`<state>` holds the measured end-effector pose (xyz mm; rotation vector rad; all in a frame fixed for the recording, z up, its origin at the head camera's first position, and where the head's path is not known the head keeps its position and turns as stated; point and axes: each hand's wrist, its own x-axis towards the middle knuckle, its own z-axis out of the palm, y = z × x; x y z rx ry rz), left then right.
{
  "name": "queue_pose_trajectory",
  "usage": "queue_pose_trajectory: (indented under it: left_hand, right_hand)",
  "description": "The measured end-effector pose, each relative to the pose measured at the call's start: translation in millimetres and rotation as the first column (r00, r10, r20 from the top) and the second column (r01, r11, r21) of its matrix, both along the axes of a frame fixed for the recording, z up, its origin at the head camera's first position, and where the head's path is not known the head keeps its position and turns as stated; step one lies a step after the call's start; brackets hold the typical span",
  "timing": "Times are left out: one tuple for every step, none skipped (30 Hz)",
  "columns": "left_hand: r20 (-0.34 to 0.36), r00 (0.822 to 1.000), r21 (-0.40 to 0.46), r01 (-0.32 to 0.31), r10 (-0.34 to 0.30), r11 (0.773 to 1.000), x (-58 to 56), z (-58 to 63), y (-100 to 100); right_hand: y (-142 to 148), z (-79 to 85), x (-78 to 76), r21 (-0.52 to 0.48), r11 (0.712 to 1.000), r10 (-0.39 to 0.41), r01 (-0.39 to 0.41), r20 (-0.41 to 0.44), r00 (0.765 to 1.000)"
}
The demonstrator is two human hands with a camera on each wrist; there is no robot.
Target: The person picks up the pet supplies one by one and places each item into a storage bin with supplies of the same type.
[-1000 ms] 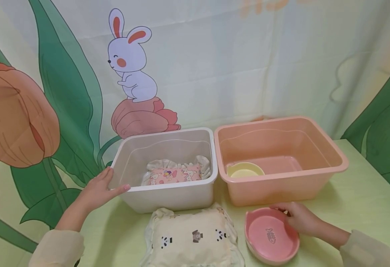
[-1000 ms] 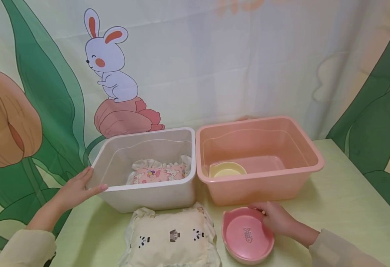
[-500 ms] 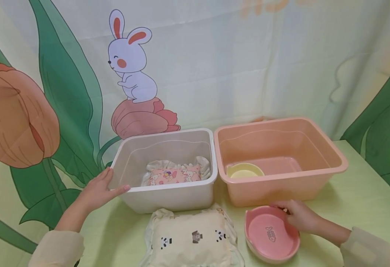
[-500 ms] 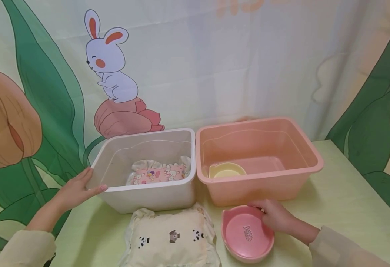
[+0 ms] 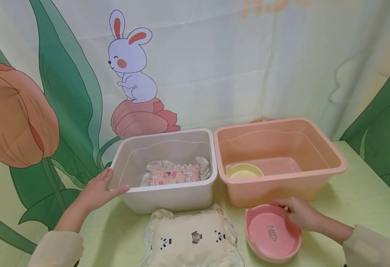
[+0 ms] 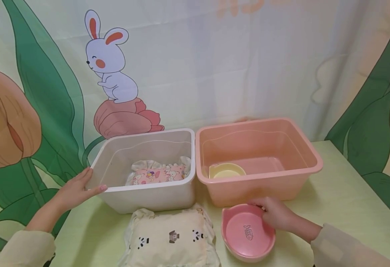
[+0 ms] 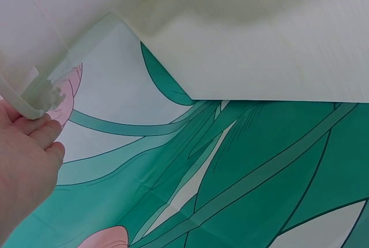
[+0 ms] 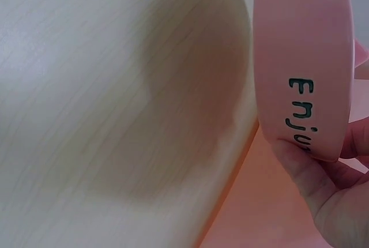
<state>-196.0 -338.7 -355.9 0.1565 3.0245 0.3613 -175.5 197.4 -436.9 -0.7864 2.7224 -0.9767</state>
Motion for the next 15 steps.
queue_pose_trajectory:
  left_hand:
    - [0.001,1.000,0.000,-0.001,0.001,1.000,0.1,0.2,0.2]
    - [0.002,1.000,0.000,-0.002,0.002,1.000,0.2,0.2,0.3]
    - [0.004,1.000,0.000,-0.003,0.003,1.000,0.2,0.2,0.4]
    - [0.005,1.000,0.000,-0.004,0.004,1.000,0.1,0.1,0.4]
    - [0.006,1.000,0.000,-0.005,0.005,1.000,0.0,-0.1,0.3]
    - [0.008,1.000,0.001,-0.007,0.007,1.000,-0.2,-0.4,0.2]
    - [0.010,1.000,0.000,-0.008,0.008,1.000,-0.3,-0.5,0.2]
    - [0.011,1.000,0.001,-0.010,0.010,1.000,-0.4,-0.7,0.1]
    - [0.011,1.000,0.000,-0.010,0.010,1.000,-0.4,-0.8,0.2]
    - [0.011,1.000,0.000,-0.010,0.010,1.000,-0.4,-0.7,0.3]
    - [0.010,1.000,0.000,-0.010,0.010,1.000,-0.3,-0.7,0.3]
    - [0.010,1.000,0.000,-0.010,0.010,1.000,-0.2,-0.6,0.4]
    - [0.009,1.000,-0.001,-0.010,0.010,1.000,-0.2,-0.5,0.4]
    - [0.008,1.000,-0.001,-0.009,0.009,1.000,-0.2,-0.5,0.3]
    - [0.007,1.000,-0.002,-0.008,0.008,1.000,-0.3,-0.5,0.2]
  right_hand:
    - [0.1,0.4,0.0,-0.002,1.000,0.002,-0.002,0.003,1.000]
    - [0.2,0.5,-0.2,-0.004,1.000,0.005,-0.005,0.004,1.000]
    - [0.4,0.7,-0.4,-0.007,1.000,0.010,-0.009,0.007,1.000]
    - [0.6,0.8,-0.5,-0.013,1.000,0.014,-0.014,0.010,1.000]
    - [0.8,1.1,-0.5,-0.017,1.000,0.020,-0.020,0.009,1.000]
    - [1.0,1.3,-0.6,-0.019,1.000,0.025,-0.025,0.007,1.000]
    - [1.1,1.7,-0.7,-0.024,0.999,0.032,-0.032,0.011,0.999]
    - [1.3,2.2,-0.8,-0.028,0.999,0.038,-0.037,0.013,0.999]
    - [1.4,3.0,-0.9,-0.032,0.999,0.041,-0.041,0.020,0.999]
    - [1.5,3.7,-0.9,-0.035,0.998,0.044,-0.043,0.026,0.999]
    - [1.6,4.7,-1.1,-0.033,0.998,0.047,-0.046,0.030,0.998]
    - [1.6,5.6,-1.1,-0.035,0.998,0.045,-0.044,0.041,0.998]
    - [1.6,6.7,-1.1,-0.037,0.998,0.044,-0.042,0.055,0.998]
    - [1.7,7.6,-1.2,-0.035,0.999,0.044,-0.042,0.056,0.997]
    - [1.8,8.4,-1.1,-0.035,0.998,0.045,-0.043,0.056,0.997]
